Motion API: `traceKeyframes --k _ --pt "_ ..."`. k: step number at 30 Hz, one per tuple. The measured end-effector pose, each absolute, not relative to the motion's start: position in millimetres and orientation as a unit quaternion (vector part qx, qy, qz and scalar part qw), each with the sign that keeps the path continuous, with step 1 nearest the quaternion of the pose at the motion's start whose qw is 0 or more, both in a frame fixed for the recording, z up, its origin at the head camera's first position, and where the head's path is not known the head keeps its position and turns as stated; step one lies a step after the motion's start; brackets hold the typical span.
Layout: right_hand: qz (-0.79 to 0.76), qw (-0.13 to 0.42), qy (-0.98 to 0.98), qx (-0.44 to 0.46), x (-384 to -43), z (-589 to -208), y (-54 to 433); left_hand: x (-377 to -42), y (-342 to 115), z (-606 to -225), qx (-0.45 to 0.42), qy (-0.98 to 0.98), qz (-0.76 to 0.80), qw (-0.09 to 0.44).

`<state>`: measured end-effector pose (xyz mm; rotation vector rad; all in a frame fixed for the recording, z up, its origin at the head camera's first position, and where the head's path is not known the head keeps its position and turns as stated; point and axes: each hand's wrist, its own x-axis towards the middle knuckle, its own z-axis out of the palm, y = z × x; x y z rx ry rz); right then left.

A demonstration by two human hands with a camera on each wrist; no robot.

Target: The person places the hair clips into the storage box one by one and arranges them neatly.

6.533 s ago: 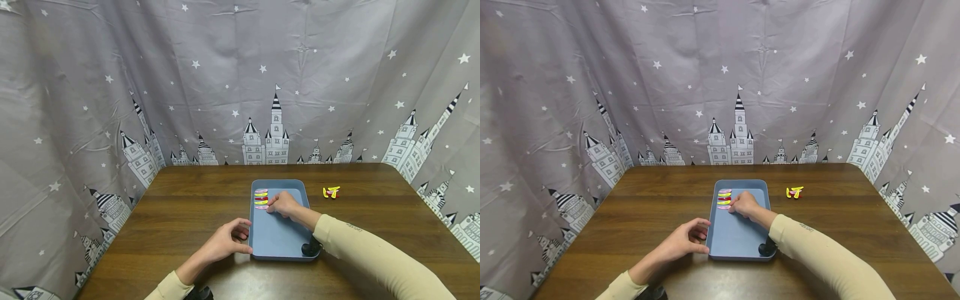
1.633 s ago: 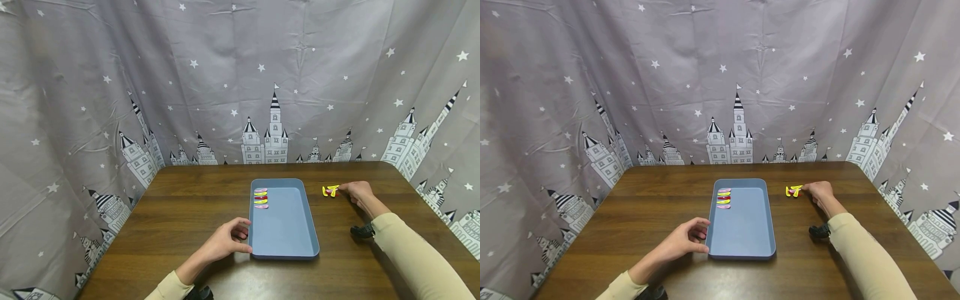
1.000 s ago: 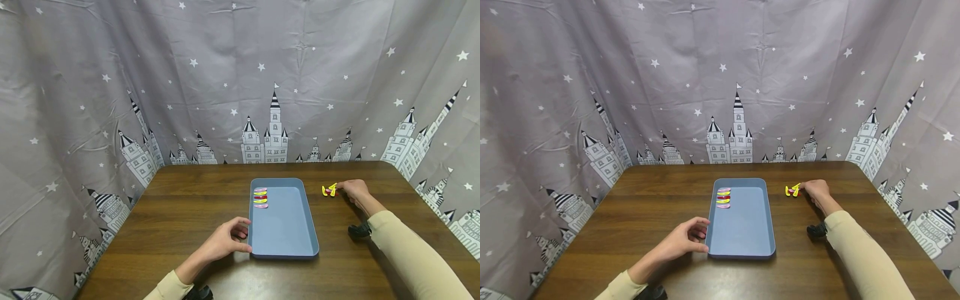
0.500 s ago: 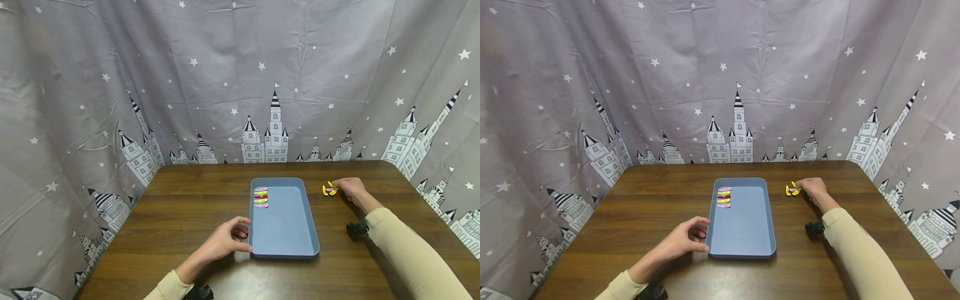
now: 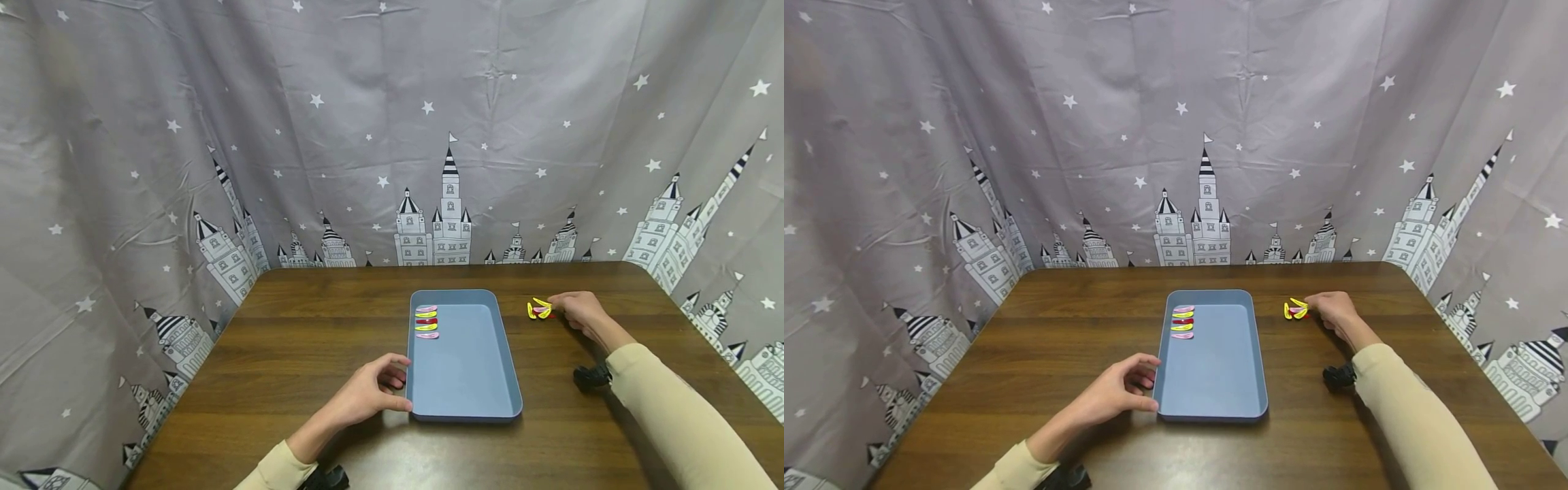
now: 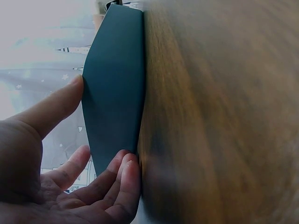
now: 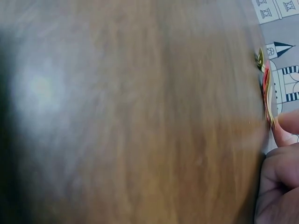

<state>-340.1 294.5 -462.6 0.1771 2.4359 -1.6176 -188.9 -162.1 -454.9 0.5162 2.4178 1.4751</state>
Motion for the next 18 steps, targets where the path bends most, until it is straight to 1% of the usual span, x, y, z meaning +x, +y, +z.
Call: traceKeyframes --k 18 --pt "-0.558 0.097 0.823 0.045 -341.6 -469.1 297.0 -187.0 -161.6 -452.5 0.173 0.831 0.512 0.134"
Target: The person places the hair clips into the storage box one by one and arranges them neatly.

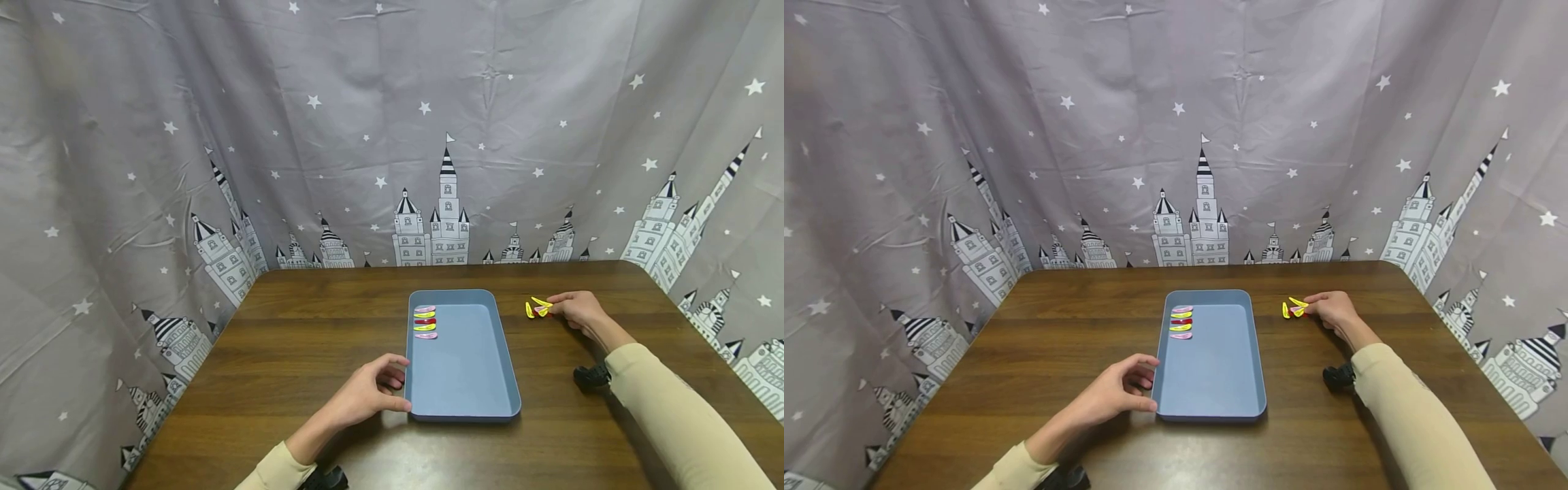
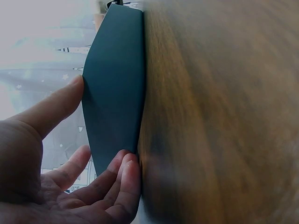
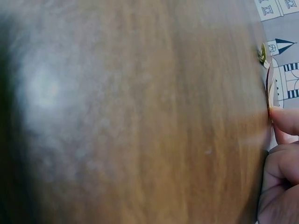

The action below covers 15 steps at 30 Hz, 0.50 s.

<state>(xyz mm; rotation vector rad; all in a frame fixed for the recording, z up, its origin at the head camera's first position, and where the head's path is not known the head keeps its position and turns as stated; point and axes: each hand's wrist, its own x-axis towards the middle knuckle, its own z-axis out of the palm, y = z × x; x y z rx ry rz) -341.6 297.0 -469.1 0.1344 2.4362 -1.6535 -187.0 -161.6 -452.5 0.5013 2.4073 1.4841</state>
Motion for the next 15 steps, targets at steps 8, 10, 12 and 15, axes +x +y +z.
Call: traceKeyframes --k 8,10,12,15 --pt "-0.557 0.086 0.824 0.055 -343.9 -471.5 296.6 -187.6 -161.8 -453.8 0.173 0.831 0.512 0.132" --pt "-0.555 0.083 0.825 0.057 -343.6 -471.5 296.1 -187.6 -161.7 -454.1 0.173 0.831 0.512 0.132" --pt "-0.552 0.081 0.828 0.058 -343.1 -471.4 295.6 -187.5 -161.6 -454.3 0.173 0.831 0.512 0.132" --pt "-0.546 0.077 0.832 0.061 -342.0 -470.8 294.4 -187.6 -161.5 -454.5 0.174 0.83 0.512 0.132"
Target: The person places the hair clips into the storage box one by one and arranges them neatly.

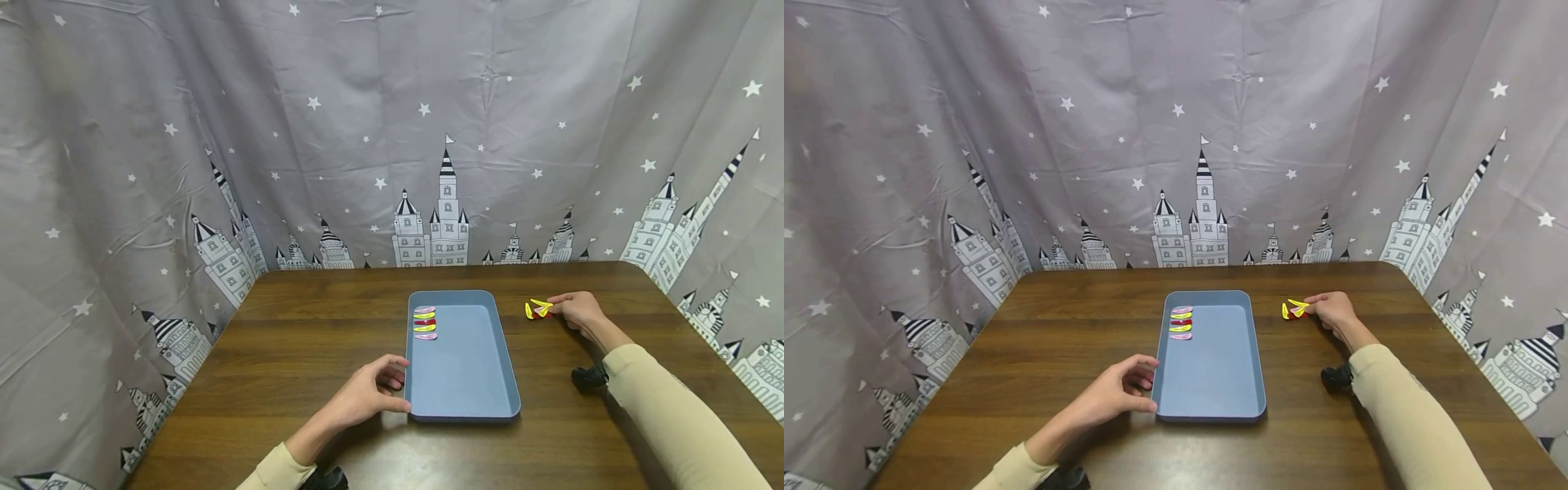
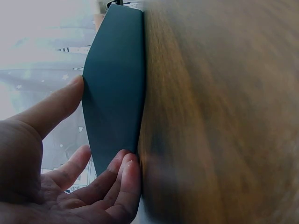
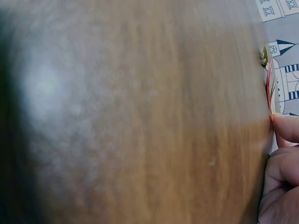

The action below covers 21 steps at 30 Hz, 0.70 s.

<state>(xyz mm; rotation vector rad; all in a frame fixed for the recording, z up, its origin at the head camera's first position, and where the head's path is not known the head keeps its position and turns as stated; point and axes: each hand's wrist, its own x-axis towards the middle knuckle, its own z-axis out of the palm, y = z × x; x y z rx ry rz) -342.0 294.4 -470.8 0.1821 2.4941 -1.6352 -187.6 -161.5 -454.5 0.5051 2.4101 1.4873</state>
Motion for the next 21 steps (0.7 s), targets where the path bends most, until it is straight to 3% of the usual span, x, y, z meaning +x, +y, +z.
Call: traceKeyframes --k 21 --pt "-0.55 0.062 0.83 0.069 -339.5 -469.1 293.5 -188.1 -161.8 -455.7 0.178 0.832 0.51 0.127"
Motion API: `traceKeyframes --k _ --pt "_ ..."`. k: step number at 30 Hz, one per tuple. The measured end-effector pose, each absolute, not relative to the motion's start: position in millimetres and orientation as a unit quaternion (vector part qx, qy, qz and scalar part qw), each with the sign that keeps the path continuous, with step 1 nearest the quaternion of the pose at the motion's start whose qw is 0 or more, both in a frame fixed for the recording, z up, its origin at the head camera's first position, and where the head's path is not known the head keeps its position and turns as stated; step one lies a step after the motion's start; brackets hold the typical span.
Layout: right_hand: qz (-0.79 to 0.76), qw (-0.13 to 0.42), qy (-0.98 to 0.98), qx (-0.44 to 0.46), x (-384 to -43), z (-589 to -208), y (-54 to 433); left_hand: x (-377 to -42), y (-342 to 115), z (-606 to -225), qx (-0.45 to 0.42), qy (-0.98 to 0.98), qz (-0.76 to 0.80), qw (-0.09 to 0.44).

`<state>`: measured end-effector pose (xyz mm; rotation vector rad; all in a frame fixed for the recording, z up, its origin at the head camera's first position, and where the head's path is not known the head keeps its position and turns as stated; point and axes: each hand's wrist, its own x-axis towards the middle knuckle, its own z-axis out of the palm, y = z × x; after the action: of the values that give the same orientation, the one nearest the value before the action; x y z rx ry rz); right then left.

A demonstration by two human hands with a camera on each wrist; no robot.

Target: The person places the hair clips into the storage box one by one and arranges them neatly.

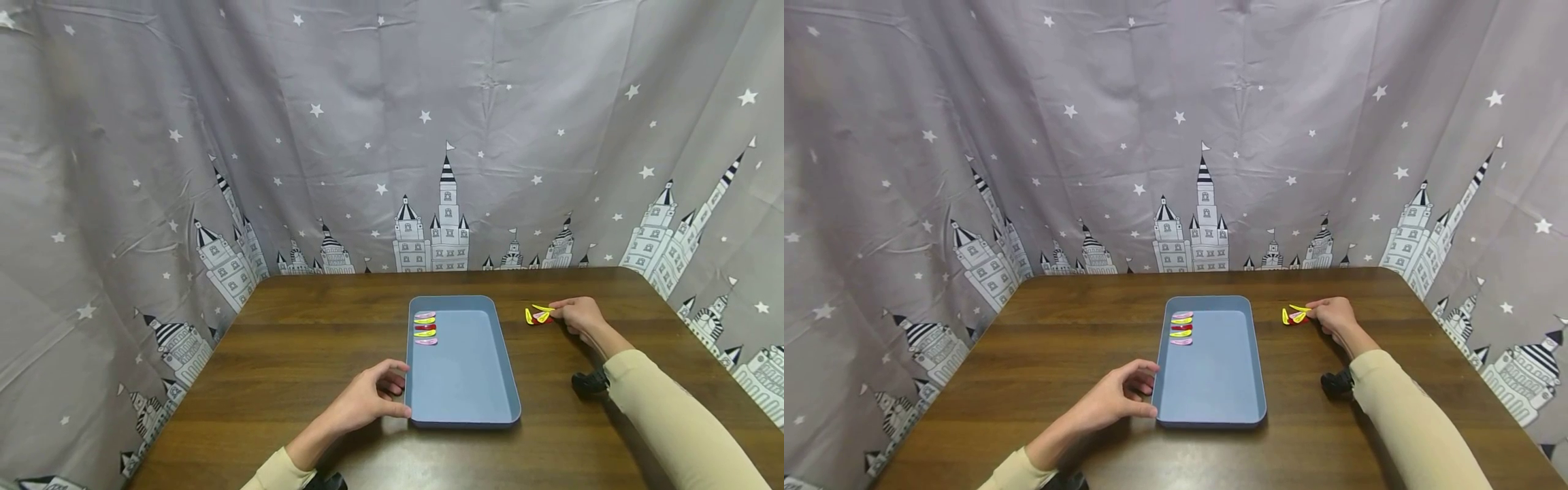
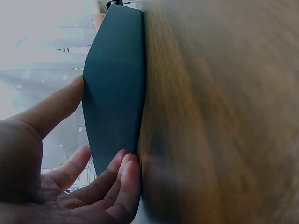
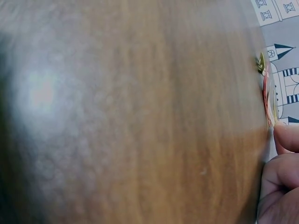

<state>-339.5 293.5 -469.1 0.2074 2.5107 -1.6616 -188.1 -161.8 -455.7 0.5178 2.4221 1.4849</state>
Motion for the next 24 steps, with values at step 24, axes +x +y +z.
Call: traceKeyframes --k 24 --pt "-0.559 0.059 0.824 0.071 -334.1 -459.6 294.1 -187.9 -162.0 -456.3 0.179 0.828 0.516 0.125"
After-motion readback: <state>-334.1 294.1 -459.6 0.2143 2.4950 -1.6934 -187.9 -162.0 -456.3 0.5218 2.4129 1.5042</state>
